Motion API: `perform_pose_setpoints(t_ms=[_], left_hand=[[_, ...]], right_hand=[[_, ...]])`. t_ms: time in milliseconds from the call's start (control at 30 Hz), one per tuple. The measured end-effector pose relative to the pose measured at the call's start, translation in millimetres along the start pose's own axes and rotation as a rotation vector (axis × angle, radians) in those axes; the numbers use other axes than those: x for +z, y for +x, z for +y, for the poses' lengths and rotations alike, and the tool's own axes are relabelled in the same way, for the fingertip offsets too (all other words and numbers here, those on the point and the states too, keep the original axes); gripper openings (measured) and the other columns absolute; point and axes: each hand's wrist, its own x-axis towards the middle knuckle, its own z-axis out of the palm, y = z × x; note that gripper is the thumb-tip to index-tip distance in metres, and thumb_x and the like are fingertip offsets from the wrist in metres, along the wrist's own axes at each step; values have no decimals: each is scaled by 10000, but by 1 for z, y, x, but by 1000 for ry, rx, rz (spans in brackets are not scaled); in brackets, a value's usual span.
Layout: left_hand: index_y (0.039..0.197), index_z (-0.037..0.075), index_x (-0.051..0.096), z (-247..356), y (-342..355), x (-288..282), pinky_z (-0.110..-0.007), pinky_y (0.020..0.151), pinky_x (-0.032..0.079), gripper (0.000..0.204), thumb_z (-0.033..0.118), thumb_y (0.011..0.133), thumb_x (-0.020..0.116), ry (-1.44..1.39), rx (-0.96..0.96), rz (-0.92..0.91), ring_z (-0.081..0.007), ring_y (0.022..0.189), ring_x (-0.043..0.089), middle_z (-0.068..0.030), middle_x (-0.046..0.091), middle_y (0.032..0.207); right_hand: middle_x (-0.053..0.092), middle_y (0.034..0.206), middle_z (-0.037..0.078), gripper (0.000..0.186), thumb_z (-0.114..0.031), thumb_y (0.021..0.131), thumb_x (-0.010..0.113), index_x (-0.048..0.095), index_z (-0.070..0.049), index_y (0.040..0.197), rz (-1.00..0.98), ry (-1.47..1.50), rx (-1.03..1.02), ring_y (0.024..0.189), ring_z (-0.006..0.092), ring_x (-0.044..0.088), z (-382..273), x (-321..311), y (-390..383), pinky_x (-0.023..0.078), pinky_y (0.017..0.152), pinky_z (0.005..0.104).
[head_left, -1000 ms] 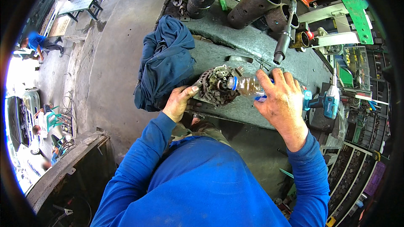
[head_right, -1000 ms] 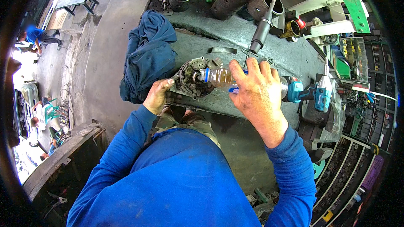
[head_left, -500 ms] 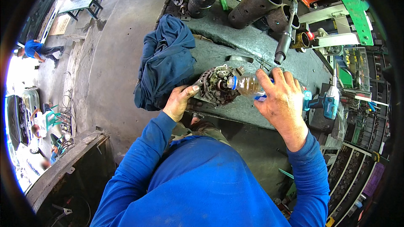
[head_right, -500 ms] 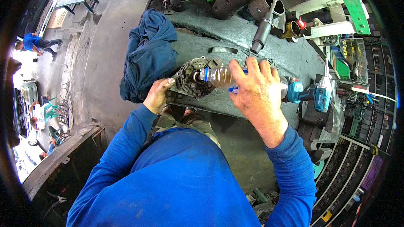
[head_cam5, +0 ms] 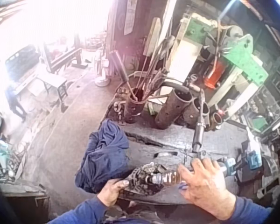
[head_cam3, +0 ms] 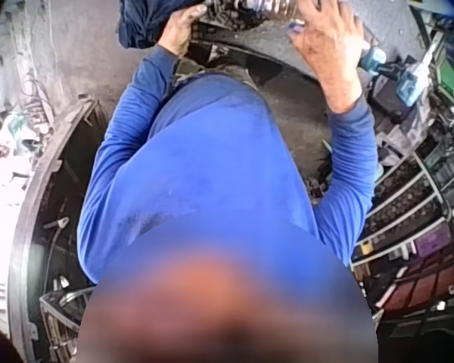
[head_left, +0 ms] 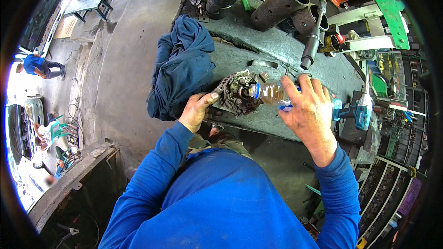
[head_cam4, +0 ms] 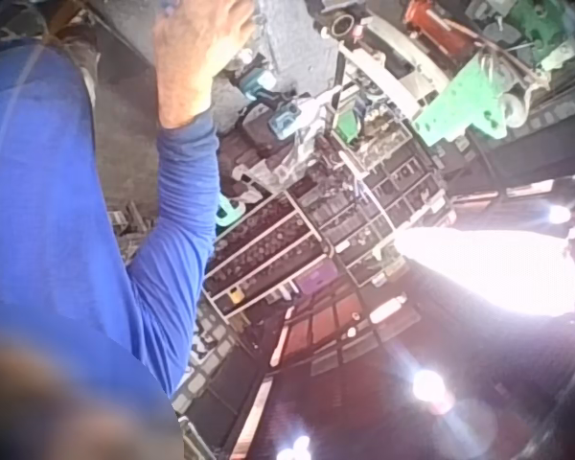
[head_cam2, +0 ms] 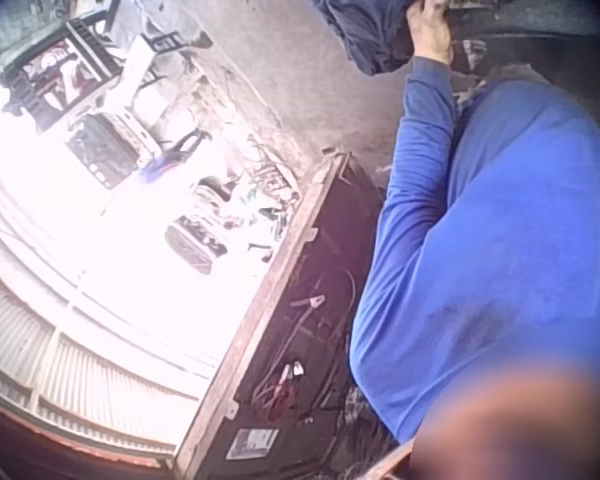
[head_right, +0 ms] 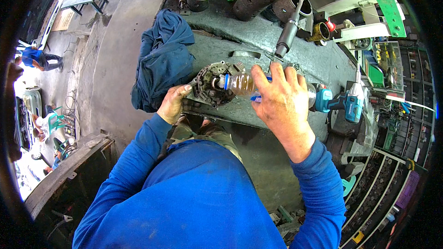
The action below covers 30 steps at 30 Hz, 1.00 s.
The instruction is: The person pours liquid from a plastic bottle into a disassembled alternator, then repeatedly taps the alternator with a hammer while holding it with a cloth. The alternator is rotated and tapped multiple times on a workbench.
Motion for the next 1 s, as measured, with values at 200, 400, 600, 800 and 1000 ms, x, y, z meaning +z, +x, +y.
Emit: perform_pose_setpoints(t_ms=[200, 400, 600, 800, 1000], left_hand=[[1205, -91, 704, -4, 3, -3, -377, 821, 603, 644, 497, 950, 766, -13, 0, -17, -235, 905, 709, -133, 713, 1094], [1303, -58, 663, 2, 1, -7, -361, 948, 538, 624, 466, 974, 742, 88, 23, 3, -219, 1086, 659, -137, 690, 1205], [1467, -35, 571, 14, -5, -1, -352, 1144, 410, 621, 429, 1058, 628, 228, 206, -21, -228, 1298, 560, -131, 647, 1357], [1426, -13, 628, 7, 8, 5, -346, 1145, 407, 566, 454, 1107, 605, 267, 178, 51, -191, 1278, 563, -88, 674, 1332], [1358, -42, 674, 0, 11, 8, -302, 1096, 440, 459, 347, 1133, 584, 402, 358, 248, -143, 1221, 597, -55, 718, 1280]], right_hand=[[644, 1156, 124, 760, -212, 615, 926, 687, -168, 1335, 31, 49, 24, 1022, 346, 643, 2, 7, -7, 541, 873, 482], [650, 1189, 141, 762, -209, 642, 927, 666, -150, 1356, 117, 236, 160, 1075, 381, 638, 11, 24, -27, 538, 918, 494], [678, 1352, 170, 825, -178, 690, 968, 627, -32, 1426, 340, 830, 486, 1249, 353, 638, 39, 53, -78, 508, 1093, 449], [719, 1261, 110, 678, -167, 816, 938, 578, -6, 1368, 579, 1222, 714, 1126, 200, 692, 123, 84, -56, 552, 1007, 365], [753, 1162, 211, 640, -196, 764, 927, 617, 37, 1273, 651, 973, 951, 1066, 318, 734, 231, 187, 21, 559, 989, 428]])
